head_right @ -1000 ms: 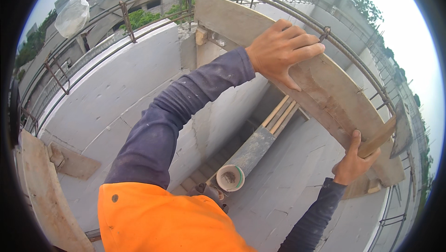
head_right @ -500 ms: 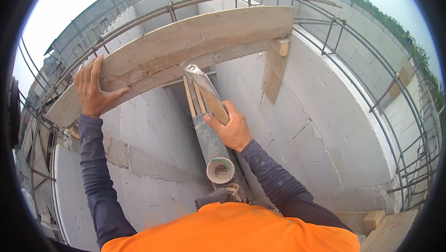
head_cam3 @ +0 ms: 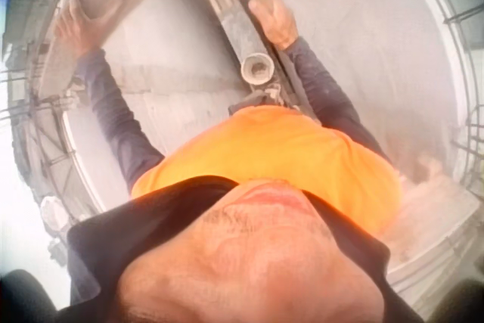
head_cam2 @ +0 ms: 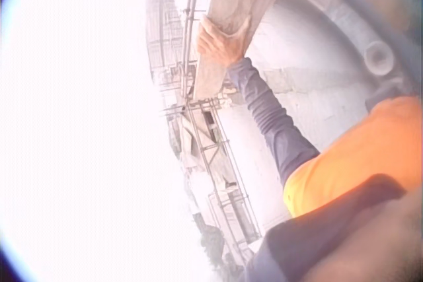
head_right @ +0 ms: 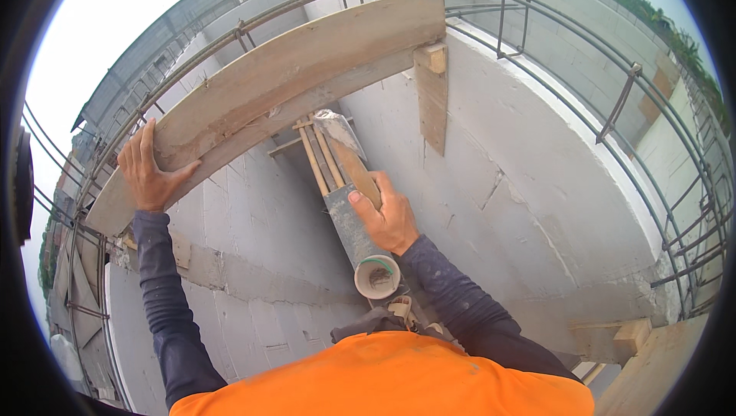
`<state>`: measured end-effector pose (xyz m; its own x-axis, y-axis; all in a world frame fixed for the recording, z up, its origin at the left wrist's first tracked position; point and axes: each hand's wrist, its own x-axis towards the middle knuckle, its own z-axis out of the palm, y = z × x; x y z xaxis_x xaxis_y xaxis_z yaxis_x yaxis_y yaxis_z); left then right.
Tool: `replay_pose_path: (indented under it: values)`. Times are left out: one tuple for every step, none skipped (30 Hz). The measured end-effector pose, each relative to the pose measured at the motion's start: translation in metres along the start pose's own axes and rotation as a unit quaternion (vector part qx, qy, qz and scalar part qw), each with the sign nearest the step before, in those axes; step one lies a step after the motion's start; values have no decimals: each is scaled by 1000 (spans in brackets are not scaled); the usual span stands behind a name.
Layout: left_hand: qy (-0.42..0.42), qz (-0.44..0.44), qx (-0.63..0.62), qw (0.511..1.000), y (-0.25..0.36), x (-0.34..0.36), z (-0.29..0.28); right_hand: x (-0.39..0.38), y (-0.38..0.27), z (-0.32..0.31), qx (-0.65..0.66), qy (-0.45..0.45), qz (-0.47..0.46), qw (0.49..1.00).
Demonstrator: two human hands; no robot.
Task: The person measures the width of a wall opening with a tape measure, then positions a curved wooden board against the concrete structure and secures it by hammering nails with a hatchet.
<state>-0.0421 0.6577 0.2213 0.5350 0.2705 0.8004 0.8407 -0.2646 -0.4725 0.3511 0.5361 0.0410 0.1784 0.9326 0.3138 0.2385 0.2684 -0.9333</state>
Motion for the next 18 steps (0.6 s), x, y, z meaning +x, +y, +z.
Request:
replay_pose_path:
  values:
    - [-3,-3,2,1000,-1,-1,1,1,-3,2,1,-13,-11,1000]
    - [9,6,2,1000,-4,-3,3,2,-5,5,3,-28,-23,999]
    - [16,12,5,1000,-8,-6,2,3,-7,9,10,-30,-39,999]
    - [3,2,-8,1000,-7,-7,2,3,-8,14,14,-36,-54,998]
    - [-11,-14,-15,1000,-6,-7,0,4,-10,19,19,-48,-72,996]
    - [-4,-11,-24,1000,-5,-5,2,7,-14,22,31,-63,-81,994]
    - [3,-7,-31,999,-4,-3,4,12,-17,25,23,-75,-92,993]
    - [11,-5,-25,1000,-4,-3,6,16,-21,28,14,-79,-102,992]
    - [20,1,-23,1000,-5,-4,7,19,-25,35,3,-79,-112,991]
    - [27,4,-17,999,-7,-5,7,22,-28,43,8,-89,-133,987]
    - [35,9,-11,999,-9,-7,6,24,-32,51,13,-98,-154,983]
    - [46,14,-11,999,-10,-9,8,27,-34,57,14,-101,-174,979]
    - [45,12,-11,999,-10,-9,8,31,-36,62,0,-101,-170,980]
    - [46,10,-11,999,-10,-8,6,37,-38,66,-14,-101,-166,981]
    - [50,9,-13,999,-10,-7,6,40,-38,68,-30,-97,-164,981]
    - [52,4,-13,999,-9,-8,8,40,-32,68,-10,-87,-165,982]
    - [58,9,-15,998,-9,-8,8,40,-22,68,9,-76,-165,983]
    - [62,14,-15,998,-9,-8,6,41,-17,67,32,-67,-165,983]
